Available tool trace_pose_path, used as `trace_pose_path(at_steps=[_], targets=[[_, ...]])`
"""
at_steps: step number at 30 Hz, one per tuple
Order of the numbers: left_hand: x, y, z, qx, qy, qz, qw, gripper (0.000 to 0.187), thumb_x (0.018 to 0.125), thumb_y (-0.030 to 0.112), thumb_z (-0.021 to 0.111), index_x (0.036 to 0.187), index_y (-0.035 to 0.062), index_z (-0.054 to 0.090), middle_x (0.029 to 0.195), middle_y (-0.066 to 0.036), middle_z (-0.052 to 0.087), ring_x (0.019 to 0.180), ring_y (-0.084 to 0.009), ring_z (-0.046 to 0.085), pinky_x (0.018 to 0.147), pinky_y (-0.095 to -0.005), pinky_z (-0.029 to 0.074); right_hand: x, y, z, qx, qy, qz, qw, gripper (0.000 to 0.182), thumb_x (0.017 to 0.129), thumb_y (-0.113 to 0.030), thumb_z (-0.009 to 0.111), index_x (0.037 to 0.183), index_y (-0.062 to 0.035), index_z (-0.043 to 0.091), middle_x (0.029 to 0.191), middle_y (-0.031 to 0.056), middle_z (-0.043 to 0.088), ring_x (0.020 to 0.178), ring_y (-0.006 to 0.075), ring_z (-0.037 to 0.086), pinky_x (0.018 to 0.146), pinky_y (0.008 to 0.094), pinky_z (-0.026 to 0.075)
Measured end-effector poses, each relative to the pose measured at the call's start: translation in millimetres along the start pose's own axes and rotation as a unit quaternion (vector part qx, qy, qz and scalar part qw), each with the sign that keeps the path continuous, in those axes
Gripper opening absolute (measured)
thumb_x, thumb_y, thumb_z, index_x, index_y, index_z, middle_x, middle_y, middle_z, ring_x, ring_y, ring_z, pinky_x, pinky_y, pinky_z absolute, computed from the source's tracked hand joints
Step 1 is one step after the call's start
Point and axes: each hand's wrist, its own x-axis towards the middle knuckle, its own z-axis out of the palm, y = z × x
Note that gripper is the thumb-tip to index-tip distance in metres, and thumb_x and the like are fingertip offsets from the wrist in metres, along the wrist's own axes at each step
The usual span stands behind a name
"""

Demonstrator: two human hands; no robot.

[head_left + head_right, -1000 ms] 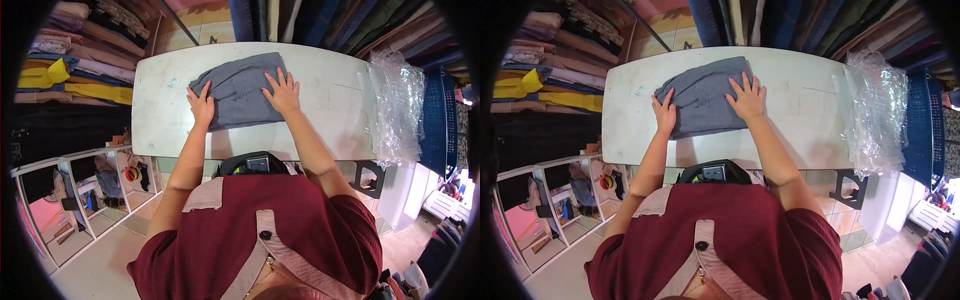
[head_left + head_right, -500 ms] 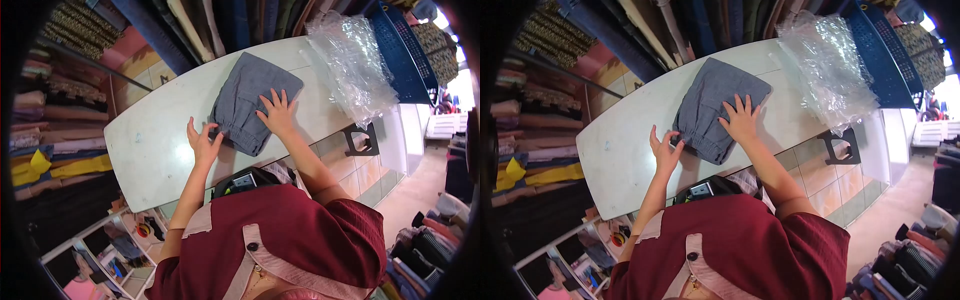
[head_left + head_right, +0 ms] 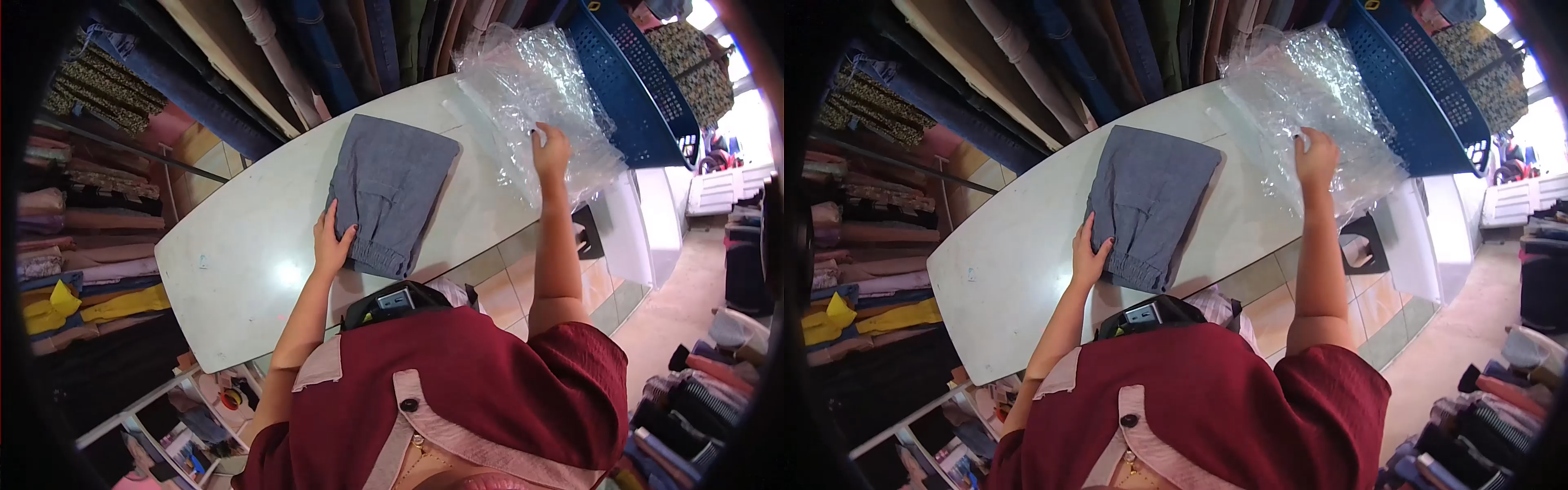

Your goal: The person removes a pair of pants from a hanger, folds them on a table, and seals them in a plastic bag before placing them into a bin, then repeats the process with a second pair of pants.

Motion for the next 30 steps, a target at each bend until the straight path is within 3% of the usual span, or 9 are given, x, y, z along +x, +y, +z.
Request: trace_pose_path(at_steps=[3,7,10,12,14,16,22,24,30], targets=[[4,27,33,0.019,0.01,-0.004,1.0,0.072,0.078,0.022,0.068,0.139,0.0124,0.032,0.128,-0.026,0.042,0.116,-0.0407,0.04,0.099,-0.043,0.034,40,41,7,-0.094,-0.071,0.04,0.992,0.026,0.078,-0.022,0.065,0.101,-0.0106,0.066,0.107,0.0106,0.063,0.107,0.0299,0.054,0.092,0.0421,0.039],[10,70,81,0.019,-0.013,-0.015,1.0,0.074,0.079,0.02,0.066,0.141,0.0085,0.026,0.127,-0.025,0.042,0.117,-0.04,0.04,0.101,-0.0427,0.031,67,74,35,-0.075,-0.111,-0.023,0.991,0.027,0.079,-0.024,0.064,0.102,-0.0103,0.066,0.109,0.011,0.063,0.109,0.0295,0.053,0.093,0.0431,0.039],[7,91,97,0.012,-0.048,-0.022,0.999,0.075,0.079,0.023,0.066,0.141,0.008,0.025,0.129,-0.026,0.04,0.12,-0.0411,0.037,0.102,-0.0426,0.029,69,77,46,-0.075,-0.067,-0.063,0.993,0.025,0.078,-0.024,0.064,0.098,-0.0089,0.067,0.099,0.0158,0.065,0.094,0.0343,0.061,0.084,0.0427,0.047],[6,85,97,0.014,-0.057,-0.035,0.998,0.069,0.083,0.019,0.062,0.141,0.0082,0.026,0.134,-0.022,0.039,0.123,-0.0347,0.038,0.103,-0.0397,0.029,75,75,45,-0.136,-0.178,0.067,0.972,0.02,0.076,-0.023,0.065,0.092,-0.0124,0.068,0.089,0.0151,0.067,0.084,0.0355,0.063,0.075,0.0431,0.05],[0,64,96,-0.194,-0.032,0.0,0.981,0.059,0.086,0.017,0.059,0.138,0.008,0.033,0.128,-0.018,0.047,0.116,-0.029,0.046,0.099,-0.0388,0.035,80,85,53,-0.146,-0.172,0.066,0.972,0.017,0.076,-0.023,0.065,0.089,-0.0134,0.068,0.086,0.0153,0.067,0.081,0.0356,0.064,0.071,0.0437,0.051],[-17,68,77,-0.256,-0.018,-0.064,0.964,0.048,0.089,0.012,0.053,0.135,0.0068,0.04,0.127,-0.011,0.05,0.111,-0.0198,0.049,0.097,-0.0334,0.037,80,88,53,-0.156,-0.167,0.067,0.971,0.014,0.076,-0.022,0.066,0.087,-0.0145,0.069,0.084,0.0155,0.067,0.078,0.0357,0.064,0.067,0.0442,0.052],[-68,21,22,-0.279,0.095,-0.253,0.921,0.035,0.095,0.024,0.045,0.128,0.013,0.049,0.127,0.0,0.051,0.108,-0.0115,0.049,0.088,-0.0282,0.04,94,65,16,-0.023,-0.176,0.084,0.981,0.015,0.073,-0.021,0.069,0.079,-0.0072,0.066,0.085,0.0152,0.067,0.086,0.0322,0.064,0.072,0.0402,0.05],[-75,14,7,-0.313,0.135,-0.287,0.895,0.036,0.096,0.026,0.044,0.129,0.0121,0.048,0.13,-0.002,0.049,0.11,-0.0134,0.049,0.089,-0.0293,0.039,96,60,20,0.12,-0.106,-0.024,0.987,0.018,0.072,-0.018,0.071,0.08,-0.0053,0.062,0.093,0.0147,0.067,0.089,0.033,0.063,0.076,0.0384,0.049],[-70,7,-20,-0.412,0.199,-0.289,0.841,0.045,0.097,0.035,0.037,0.134,0.0078,0.04,0.135,-0.009,0.044,0.117,-0.0186,0.047,0.094,-0.0333,0.037,47,-58,9,0.245,-0.211,-0.11,0.94,0.016,0.071,-0.01,0.065,0.082,-0.0045,0.055,0.113,0.0159,0.061,0.096,0.0347,0.061,0.08,0.0366,0.048]])
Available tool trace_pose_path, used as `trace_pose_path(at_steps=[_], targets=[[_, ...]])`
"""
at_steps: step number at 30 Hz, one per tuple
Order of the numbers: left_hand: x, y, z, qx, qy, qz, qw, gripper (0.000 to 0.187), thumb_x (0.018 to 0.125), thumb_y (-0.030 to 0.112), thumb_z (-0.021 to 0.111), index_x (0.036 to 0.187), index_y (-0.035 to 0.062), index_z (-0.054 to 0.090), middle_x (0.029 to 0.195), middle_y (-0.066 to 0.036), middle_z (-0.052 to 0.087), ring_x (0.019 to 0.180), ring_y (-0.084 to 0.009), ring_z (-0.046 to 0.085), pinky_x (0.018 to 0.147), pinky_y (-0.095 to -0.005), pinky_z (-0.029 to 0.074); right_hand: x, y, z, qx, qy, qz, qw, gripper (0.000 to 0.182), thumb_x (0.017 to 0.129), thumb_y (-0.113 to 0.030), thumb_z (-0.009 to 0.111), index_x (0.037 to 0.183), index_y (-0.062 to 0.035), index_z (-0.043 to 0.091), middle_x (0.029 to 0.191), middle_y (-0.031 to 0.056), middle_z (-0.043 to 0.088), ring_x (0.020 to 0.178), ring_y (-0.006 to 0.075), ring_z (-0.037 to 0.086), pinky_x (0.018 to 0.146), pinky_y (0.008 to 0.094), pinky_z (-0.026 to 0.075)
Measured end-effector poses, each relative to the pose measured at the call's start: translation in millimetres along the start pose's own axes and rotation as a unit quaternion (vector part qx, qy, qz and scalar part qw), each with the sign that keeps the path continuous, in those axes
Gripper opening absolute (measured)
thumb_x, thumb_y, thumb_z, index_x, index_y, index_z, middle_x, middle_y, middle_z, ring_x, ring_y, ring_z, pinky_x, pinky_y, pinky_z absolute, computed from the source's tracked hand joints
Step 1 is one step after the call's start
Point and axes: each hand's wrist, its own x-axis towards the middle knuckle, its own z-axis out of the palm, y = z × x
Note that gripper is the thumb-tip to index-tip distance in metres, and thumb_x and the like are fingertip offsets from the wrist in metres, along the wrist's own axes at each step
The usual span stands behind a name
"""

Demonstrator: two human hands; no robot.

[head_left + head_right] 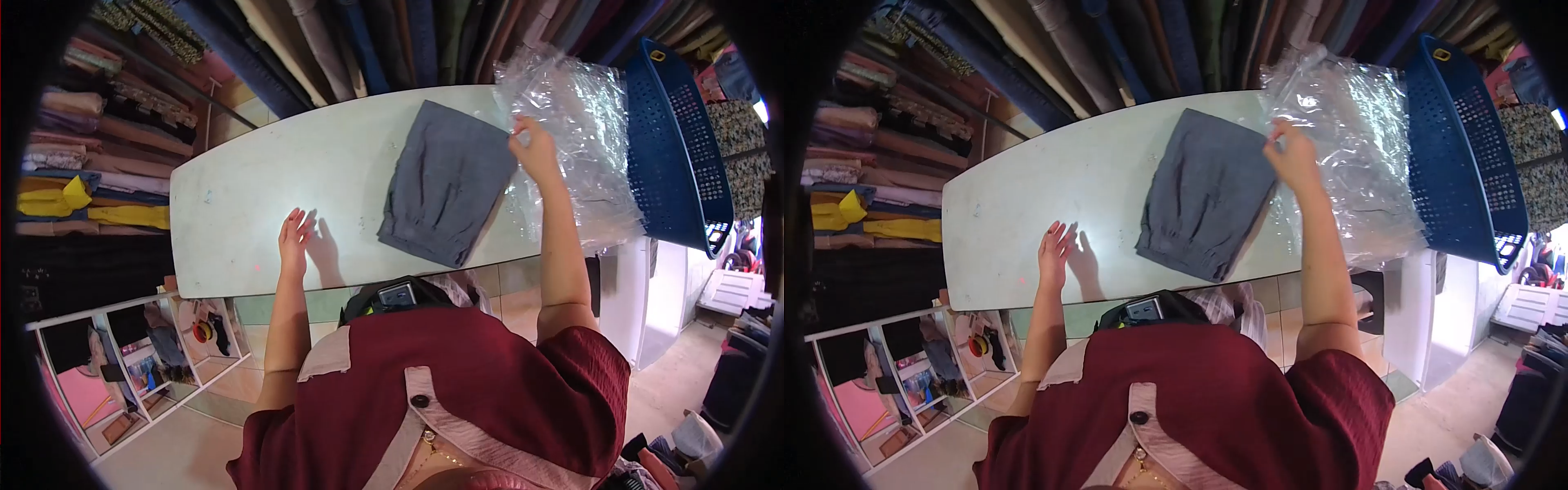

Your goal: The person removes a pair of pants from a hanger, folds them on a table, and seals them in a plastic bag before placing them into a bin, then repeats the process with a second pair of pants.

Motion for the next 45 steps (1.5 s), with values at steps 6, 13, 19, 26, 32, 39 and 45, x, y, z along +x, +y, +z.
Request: trace_pose_path(at_steps=[6,13,19,26,32,39,45], targets=[[22,34,-21,-0.079,-0.027,-0.025,0.996,0.048,0.099,0.039,0.027,0.136,0.0089,0.037,0.135,-0.01,0.043,0.117,-0.0215,0.047,0.097,-0.0361,0.038,-45,-98,116,-0.001,-0.117,-0.203,0.972,0.017,0.066,-0.005,0.063,0.079,-0.0051,0.052,0.119,0.0183,0.056,0.113,0.0331,0.051,0.09,0.0413,0.042],[45,51,-101,-0.142,-0.09,-0.12,0.978,0.061,0.096,0.052,0.026,0.138,0.0088,0.032,0.131,-0.013,0.047,0.11,-0.0238,0.054,0.088,-0.0371,0.045,-103,-168,247,-0.013,-0.337,-0.202,0.92,0.019,0.077,0.003,0.046,0.092,-0.0076,0.049,0.115,0.0131,0.058,0.113,0.0318,0.051,0.095,0.0493,0.036],[59,50,-138,-0.029,-0.15,-0.152,0.977,0.07,0.09,0.059,0.036,0.139,0.01,0.026,0.127,-0.014,0.05,0.104,-0.0261,0.057,0.086,-0.0389,0.048,-128,-192,306,-0.117,-0.405,-0.267,0.867,0.019,0.081,-0.008,0.051,0.099,-0.0122,0.052,0.118,0.0095,0.056,0.12,0.0288,0.047,0.1,0.0511,0.033],[109,14,-177,-0.009,-0.104,-0.14,0.985,0.027,0.084,0.021,0.059,0.109,0.0105,0.054,0.088,-0.004,0.059,0.092,-0.017,0.058,0.079,-0.0371,0.049,-118,-227,287,-0.139,-0.303,-0.138,0.933,0.051,0.072,-0.031,0.072,0.119,-0.0196,0.054,0.133,0.0082,0.047,0.13,0.0315,0.034,0.103,0.0579,0.024],[109,96,-225,-0.348,-0.016,-0.123,0.929,0.012,0.086,0.026,0.052,0.079,0.0158,0.053,0.092,0.0,0.056,0.107,-0.028,0.052,0.089,-0.0609,0.04,-114,-188,279,-0.232,-0.205,0.049,0.949,0.055,0.076,-0.037,0.068,0.125,-0.0196,0.051,0.136,0.0134,0.042,0.132,0.0348,0.028,0.102,0.06,0.023],[75,238,-233,-0.385,-0.151,0.158,0.897,0.01,0.085,0.023,0.05,0.083,0.0157,0.057,0.117,-0.004,0.056,0.128,-0.0369,0.036,0.097,-0.0638,0.032,-100,-164,313,-0.025,-0.127,0.006,0.992,0.047,0.084,-0.038,0.06,0.125,-0.0163,0.051,0.132,0.0182,0.046,0.125,0.0356,0.039,0.101,0.0422,0.033],[24,282,-160,0.107,-0.318,0.446,0.83,0.003,0.08,0.01,0.053,0.082,0.0101,0.055,0.105,-0.004,0.062,0.124,-0.0335,0.043,0.103,-0.0591,0.023,-85,-153,291,0.136,-0.103,0.164,0.972,0.04,0.089,-0.034,0.055,0.121,-0.01,0.054,0.114,0.0165,0.059,0.107,0.0244,0.055,0.092,0.0316,0.04]])
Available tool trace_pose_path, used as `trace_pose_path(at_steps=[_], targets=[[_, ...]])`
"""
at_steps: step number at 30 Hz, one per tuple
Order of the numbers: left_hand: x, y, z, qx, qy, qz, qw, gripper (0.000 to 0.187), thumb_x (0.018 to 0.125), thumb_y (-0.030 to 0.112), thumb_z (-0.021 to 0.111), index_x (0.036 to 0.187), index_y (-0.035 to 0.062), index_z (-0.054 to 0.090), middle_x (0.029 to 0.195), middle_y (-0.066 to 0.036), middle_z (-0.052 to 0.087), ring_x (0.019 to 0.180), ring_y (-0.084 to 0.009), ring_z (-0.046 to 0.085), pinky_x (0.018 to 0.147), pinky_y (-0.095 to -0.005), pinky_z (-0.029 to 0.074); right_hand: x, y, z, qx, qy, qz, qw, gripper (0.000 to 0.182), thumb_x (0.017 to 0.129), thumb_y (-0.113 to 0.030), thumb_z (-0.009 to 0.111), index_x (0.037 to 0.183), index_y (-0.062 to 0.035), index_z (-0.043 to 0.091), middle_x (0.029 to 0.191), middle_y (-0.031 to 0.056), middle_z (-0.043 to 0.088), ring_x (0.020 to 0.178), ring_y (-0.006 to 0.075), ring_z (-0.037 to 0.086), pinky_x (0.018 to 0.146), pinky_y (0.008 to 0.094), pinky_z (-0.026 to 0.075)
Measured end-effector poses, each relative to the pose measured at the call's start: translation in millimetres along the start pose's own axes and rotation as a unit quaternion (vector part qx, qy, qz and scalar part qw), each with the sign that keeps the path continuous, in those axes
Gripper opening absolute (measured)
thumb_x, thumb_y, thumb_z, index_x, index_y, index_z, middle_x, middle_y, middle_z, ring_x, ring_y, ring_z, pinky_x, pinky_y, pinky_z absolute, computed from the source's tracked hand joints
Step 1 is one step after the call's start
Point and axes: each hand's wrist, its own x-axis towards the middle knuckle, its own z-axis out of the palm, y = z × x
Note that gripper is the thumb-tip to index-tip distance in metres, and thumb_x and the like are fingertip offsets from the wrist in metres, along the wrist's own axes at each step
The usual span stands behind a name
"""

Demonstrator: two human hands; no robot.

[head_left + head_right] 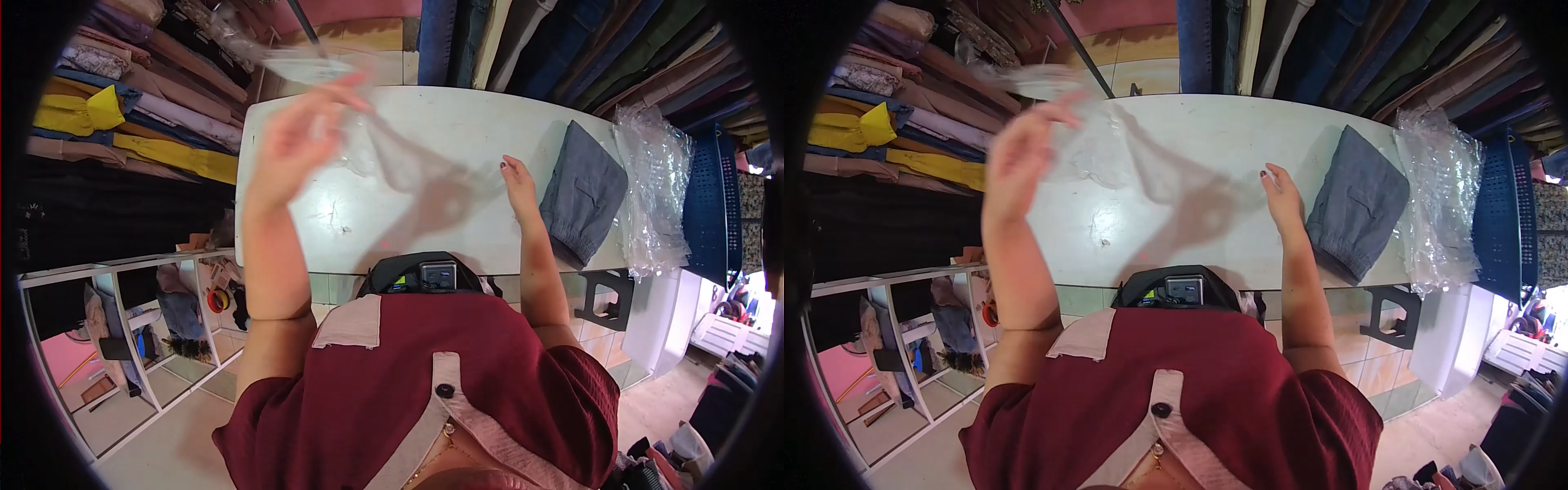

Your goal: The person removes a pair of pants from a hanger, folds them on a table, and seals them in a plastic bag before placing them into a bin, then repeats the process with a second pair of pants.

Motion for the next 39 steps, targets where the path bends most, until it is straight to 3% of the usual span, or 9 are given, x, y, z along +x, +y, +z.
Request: trace_pose_path(at_steps=[7,13,18,23,25,31,33,37,39], targets=[[15,-85,142,0.236,-0.315,-0.223,0.892,0.012,0.072,0.021,0.06,0.07,0.0117,0.052,0.087,-0.001,0.064,0.095,-0.025,0.058,0.093,-0.0687,0.021,-10,-10,-50,0.216,0.041,0.116,0.969,0.043,0.094,-0.037,0.047,0.125,-0.0078,0.05,0.126,0.0109,0.051,0.109,0.0216,0.052,0.092,0.0363,0.039],[-24,-136,201,0.166,-0.33,-0.283,0.885,0.019,0.077,0.029,0.062,0.087,0.0127,0.059,0.1,-0.006,0.063,0.104,-0.0272,0.055,0.097,-0.0639,0.024,-21,-1,-61,0.25,0.118,0.139,0.951,0.044,0.095,-0.037,0.043,0.126,-0.0068,0.047,0.126,0.0111,0.05,0.111,0.0217,0.051,0.093,0.0357,0.038],[-39,-130,164,0.099,-0.097,-0.053,0.989,0.026,0.084,0.013,0.055,0.109,0.0062,0.059,0.119,-0.011,0.057,0.114,-0.0287,0.05,0.1,-0.036,0.036,-23,11,-46,0.188,0.267,-0.069,0.943,0.04,0.09,-0.022,0.054,0.125,-0.0033,0.047,0.125,0.012,0.052,0.113,0.0258,0.049,0.096,0.0402,0.035],[-128,-157,61,0.246,0.299,-0.312,0.868,0.029,0.083,0.007,0.057,0.112,0.0034,0.055,0.108,-0.01,0.059,0.095,-0.0205,0.057,0.078,-0.0327,0.048,-49,-25,-21,-0.138,0.185,-0.247,0.941,0.05,0.08,-0.018,0.062,0.127,-0.0091,0.048,0.132,0.0151,0.044,0.122,0.0359,0.04,0.103,0.0487,0.027],[-168,-161,51,0.307,0.267,-0.346,0.846,0.036,0.082,0.015,0.061,0.114,0.0018,0.052,0.103,-0.011,0.061,0.089,-0.0202,0.059,0.071,-0.032,0.049,-65,-43,5,-0.384,0.052,-0.202,0.899,0.052,0.08,-0.029,0.064,0.129,-0.0203,0.048,0.139,0.0143,0.036,0.13,0.0359,0.029,0.103,0.0595,0.02],[-194,-150,68,0.343,0.035,-0.554,0.758,0.039,0.079,0.021,0.067,0.109,0.0021,0.052,0.078,-0.006,0.064,0.069,-0.0192,0.061,0.065,-0.0283,0.047,-64,4,41,-0.425,0.002,-0.18,0.887,0.062,0.077,-0.049,0.061,0.133,-0.0316,0.042,0.146,0.0124,0.024,0.135,0.0375,0.018,0.103,0.0649,0.013],[-206,-168,61,0.115,0.107,-0.537,0.829,0.033,0.081,0.022,0.066,0.104,0.0039,0.053,0.077,-0.005,0.065,0.07,-0.0158,0.062,0.063,-0.0274,0.046,-62,6,42,-0.43,-0.001,-0.177,0.885,0.062,0.078,-0.05,0.061,0.134,-0.032,0.041,0.146,0.0122,0.024,0.136,0.0372,0.017,0.103,0.0648,0.013],[-192,-135,59,-0.279,0.234,-0.551,0.75,0.024,0.087,0.012,0.059,0.108,0.0051,0.048,0.089,-0.008,0.065,0.073,-0.0135,0.061,0.061,-0.025,0.048,-60,7,43,-0.439,0.0,-0.171,0.882,0.061,0.078,-0.051,0.059,0.134,-0.0321,0.041,0.147,0.0121,0.023,0.136,0.0365,0.016,0.103,0.0649,0.013],[-201,-131,53,-0.25,0.219,-0.548,0.768,0.025,0.087,0.009,0.059,0.109,0.0044,0.047,0.092,-0.009,0.065,0.073,-0.0136,0.061,0.062,-0.0243,0.049,-60,8,43,-0.44,0.0,-0.171,0.881,0.062,0.078,-0.05,0.06,0.134,-0.0319,0.041,0.147,0.0119,0.023,0.136,0.0364,0.016,0.103,0.065,0.013]])
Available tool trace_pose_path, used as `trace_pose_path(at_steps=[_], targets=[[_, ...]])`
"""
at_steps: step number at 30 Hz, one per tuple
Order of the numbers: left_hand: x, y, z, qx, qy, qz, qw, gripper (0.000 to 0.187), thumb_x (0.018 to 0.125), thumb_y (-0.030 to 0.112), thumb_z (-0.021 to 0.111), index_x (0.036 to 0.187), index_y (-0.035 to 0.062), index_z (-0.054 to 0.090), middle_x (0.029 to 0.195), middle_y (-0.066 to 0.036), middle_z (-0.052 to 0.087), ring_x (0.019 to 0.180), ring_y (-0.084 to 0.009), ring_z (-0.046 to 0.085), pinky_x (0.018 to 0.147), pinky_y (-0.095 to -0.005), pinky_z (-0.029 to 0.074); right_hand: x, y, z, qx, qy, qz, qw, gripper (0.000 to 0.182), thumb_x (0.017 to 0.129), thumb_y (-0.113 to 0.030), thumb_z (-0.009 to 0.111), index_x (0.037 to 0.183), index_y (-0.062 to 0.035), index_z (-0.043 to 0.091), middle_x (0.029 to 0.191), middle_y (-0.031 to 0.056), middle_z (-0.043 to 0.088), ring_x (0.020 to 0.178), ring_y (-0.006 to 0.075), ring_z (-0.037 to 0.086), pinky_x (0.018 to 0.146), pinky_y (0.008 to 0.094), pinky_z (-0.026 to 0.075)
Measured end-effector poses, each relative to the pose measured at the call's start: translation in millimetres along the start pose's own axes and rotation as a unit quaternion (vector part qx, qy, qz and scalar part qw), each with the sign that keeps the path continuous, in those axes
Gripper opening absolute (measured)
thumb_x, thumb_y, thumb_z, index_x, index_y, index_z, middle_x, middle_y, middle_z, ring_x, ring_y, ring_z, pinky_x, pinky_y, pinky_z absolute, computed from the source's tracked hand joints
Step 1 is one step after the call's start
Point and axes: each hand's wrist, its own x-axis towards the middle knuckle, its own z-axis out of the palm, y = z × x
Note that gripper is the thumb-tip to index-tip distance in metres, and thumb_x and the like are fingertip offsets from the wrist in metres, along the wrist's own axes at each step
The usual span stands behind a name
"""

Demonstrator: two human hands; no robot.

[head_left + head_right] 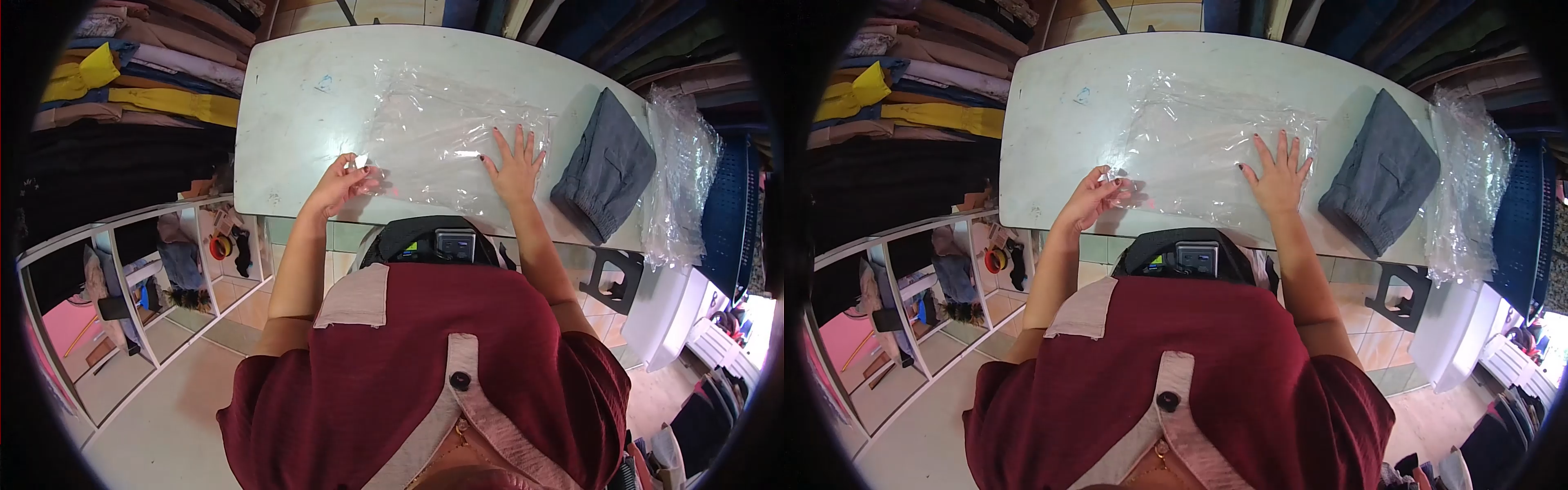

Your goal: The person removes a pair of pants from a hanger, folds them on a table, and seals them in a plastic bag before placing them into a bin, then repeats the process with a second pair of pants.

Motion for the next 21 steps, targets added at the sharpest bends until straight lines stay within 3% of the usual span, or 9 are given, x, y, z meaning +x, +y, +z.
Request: trace_pose_path(at_steps=[4,9,14,16,17,18,19,20,21], targets=[[5,0,-32,0.085,0.048,0.046,0.994,0.028,0.085,0.003,0.06,0.11,0.0038,0.046,0.092,-0.012,0.065,0.073,-0.013,0.061,0.062,-0.0216,0.049,0,0,1,0.007,0.005,0.006,1.0,0.062,0.078,-0.048,0.062,0.134,-0.0323,0.042,0.147,0.0112,0.023,0.136,0.0362,0.016,0.102,0.0652,0.013],[7,-11,-47,0.061,0.021,0.065,0.996,0.02,0.082,0.002,0.063,0.099,0.002,0.052,0.087,-0.009,0.065,0.07,-0.0103,0.059,0.061,-0.0209,0.048,0,0,0,0.011,0.005,0.007,1.0,0.059,0.079,-0.046,0.062,0.133,-0.0322,0.043,0.147,0.0104,0.023,0.136,0.0356,0.016,0.103,0.0645,0.013],[18,-34,-47,0.129,0.087,0.177,0.972,0.013,0.082,-0.001,0.062,0.092,0.0007,0.054,0.081,-0.006,0.063,0.066,-0.0093,0.058,0.061,-0.0208,0.048,5,25,13,0.084,0.001,0.01,0.996,0.046,0.084,-0.041,0.058,0.127,-0.0291,0.051,0.146,0.0112,0.027,0.137,0.0319,0.016,0.104,0.0613,0.014],[16,-35,-41,0.145,0.107,0.2,0.963,0.011,0.082,-0.002,0.061,0.091,0.0016,0.055,0.081,-0.004,0.062,0.066,-0.0081,0.057,0.06,-0.0207,0.047,13,49,29,0.219,-0.001,0.006,0.976,0.037,0.09,-0.035,0.052,0.123,-0.0199,0.056,0.14,0.0127,0.038,0.133,0.0304,0.027,0.107,0.0504,0.018],[16,-34,-39,0.162,0.129,0.221,0.953,0.009,0.083,-0.002,0.06,0.089,0.0026,0.056,0.08,-0.002,0.061,0.066,-0.007,0.056,0.06,-0.0205,0.047,15,59,29,0.217,0.001,0.006,0.976,0.037,0.09,-0.035,0.052,0.123,-0.0199,0.056,0.14,0.0127,0.038,0.133,0.0304,0.027,0.107,0.0504,0.018],[15,-33,-38,0.161,0.128,0.22,0.953,0.009,0.083,-0.002,0.06,0.089,0.0026,0.056,0.08,-0.002,0.061,0.066,-0.007,0.056,0.06,-0.0205,0.047,18,63,20,0.423,-0.013,0.027,0.906,0.035,0.092,-0.032,0.048,0.121,-0.0149,0.057,0.135,0.0125,0.044,0.128,0.0299,0.035,0.106,0.0446,0.022],[13,-30,-36,0.205,0.136,0.23,0.941,0.008,0.083,-0.002,0.059,0.089,0.0022,0.057,0.082,-0.003,0.061,0.068,-0.0097,0.057,0.062,-0.0223,0.048,21,64,11,0.608,-0.027,0.047,0.792,0.035,0.093,-0.03,0.045,0.118,-0.0099,0.059,0.131,0.0124,0.05,0.124,0.0295,0.042,0.105,0.0388,0.027],[11,-28,-34,0.249,0.144,0.239,0.927,0.007,0.083,-0.002,0.058,0.089,0.0018,0.058,0.083,-0.005,0.062,0.07,-0.0125,0.058,0.064,-0.0241,0.049,24,62,5,0.607,-0.029,0.048,0.793,0.035,0.093,-0.03,0.045,0.118,-0.0099,0.059,0.131,0.0124,0.05,0.124,0.0295,0.042,0.105,0.0388,0.027],[7,-24,-30,0.247,0.145,0.238,0.928,0.007,0.083,-0.002,0.058,0.089,0.0018,0.058,0.083,-0.005,0.062,0.07,-0.0125,0.058,0.064,-0.0241,0.049,30,57,-1,0.53,0.015,0.109,0.841,0.033,0.093,-0.028,0.046,0.115,-0.007,0.06,0.125,0.0123,0.054,0.119,0.0297,0.046,0.102,0.0366,0.031]])
